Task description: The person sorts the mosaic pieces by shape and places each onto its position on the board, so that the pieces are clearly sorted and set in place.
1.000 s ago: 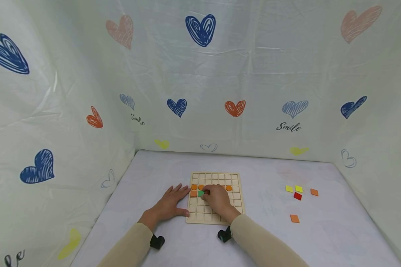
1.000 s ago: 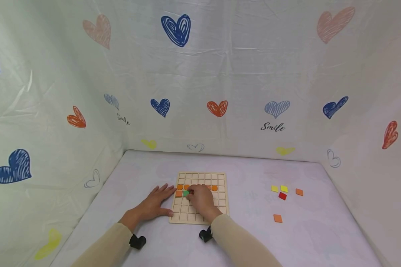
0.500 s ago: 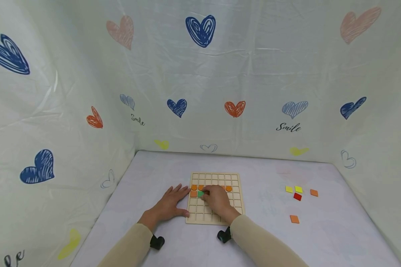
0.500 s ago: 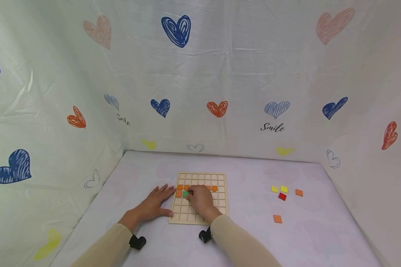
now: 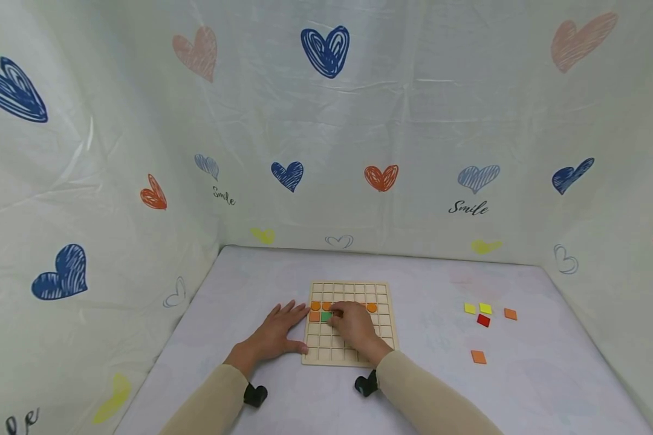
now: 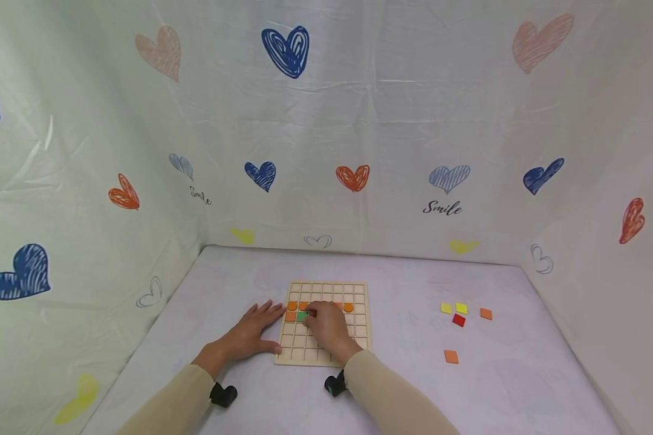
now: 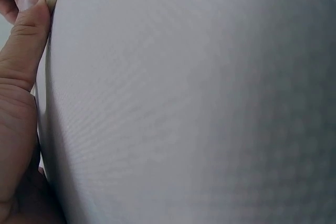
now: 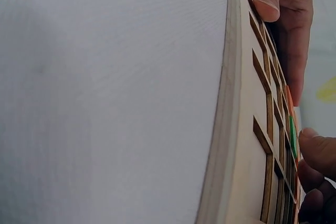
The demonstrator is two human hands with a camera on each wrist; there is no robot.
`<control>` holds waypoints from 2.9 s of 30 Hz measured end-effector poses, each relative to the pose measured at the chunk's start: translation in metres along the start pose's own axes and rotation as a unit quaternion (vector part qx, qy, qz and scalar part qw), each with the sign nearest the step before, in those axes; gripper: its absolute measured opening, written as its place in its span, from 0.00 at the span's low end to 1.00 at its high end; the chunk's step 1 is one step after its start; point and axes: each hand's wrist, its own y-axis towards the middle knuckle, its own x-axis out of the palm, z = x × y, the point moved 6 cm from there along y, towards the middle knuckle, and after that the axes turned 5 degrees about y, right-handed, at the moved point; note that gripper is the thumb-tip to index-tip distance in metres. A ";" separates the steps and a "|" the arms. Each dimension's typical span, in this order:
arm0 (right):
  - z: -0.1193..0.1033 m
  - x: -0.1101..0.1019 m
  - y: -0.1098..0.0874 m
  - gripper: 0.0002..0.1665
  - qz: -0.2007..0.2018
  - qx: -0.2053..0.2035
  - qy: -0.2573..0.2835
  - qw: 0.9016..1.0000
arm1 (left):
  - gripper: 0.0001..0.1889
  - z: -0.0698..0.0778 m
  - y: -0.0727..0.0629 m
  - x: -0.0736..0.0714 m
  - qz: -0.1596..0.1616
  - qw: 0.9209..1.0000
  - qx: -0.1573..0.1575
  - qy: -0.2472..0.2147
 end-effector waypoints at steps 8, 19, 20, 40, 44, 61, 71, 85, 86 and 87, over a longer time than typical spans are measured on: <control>0.007 -0.006 0.000 0.15 0.009 0.014 0.051 0.999 | 0.52 0.000 0.000 0.000 0.000 1.000 -0.004 0.003; 0.005 -0.029 -0.006 0.15 0.008 0.007 0.094 0.996 | 0.53 0.000 0.001 0.002 -0.006 1.000 -0.009 0.010; 0.005 -0.032 -0.008 0.16 0.005 0.011 0.099 0.995 | 0.53 0.000 0.001 0.002 -0.006 1.000 -0.009 0.010; 0.042 -0.111 -0.044 0.17 0.044 0.042 0.045 0.997 | 0.53 -0.001 0.000 0.004 0.000 1.000 -0.025 0.006; 0.057 -0.133 -0.055 0.18 0.039 0.053 0.008 0.998 | 0.53 -0.001 0.000 0.004 0.001 1.000 -0.025 0.007; 0.122 -0.225 -0.112 0.26 0.003 0.087 -0.043 0.995 | 0.53 -0.001 0.000 0.004 0.000 1.000 -0.028 0.012; 0.164 -0.252 -0.140 0.27 -0.045 0.147 -0.070 0.986 | 0.53 -0.002 0.002 0.006 0.000 1.000 -0.022 0.011; 0.178 -0.248 -0.151 0.19 -0.058 0.138 -0.083 0.985 | 0.53 -0.002 0.000 0.005 0.006 1.000 -0.017 0.006; 0.178 -0.247 -0.149 0.17 -0.055 0.140 -0.086 0.985 | 0.53 -0.002 0.000 0.005 0.006 1.000 -0.017 0.007; 0.178 -0.246 -0.148 0.16 -0.052 0.140 -0.090 0.985 | 0.53 -0.002 -0.001 0.006 0.006 1.000 -0.017 0.008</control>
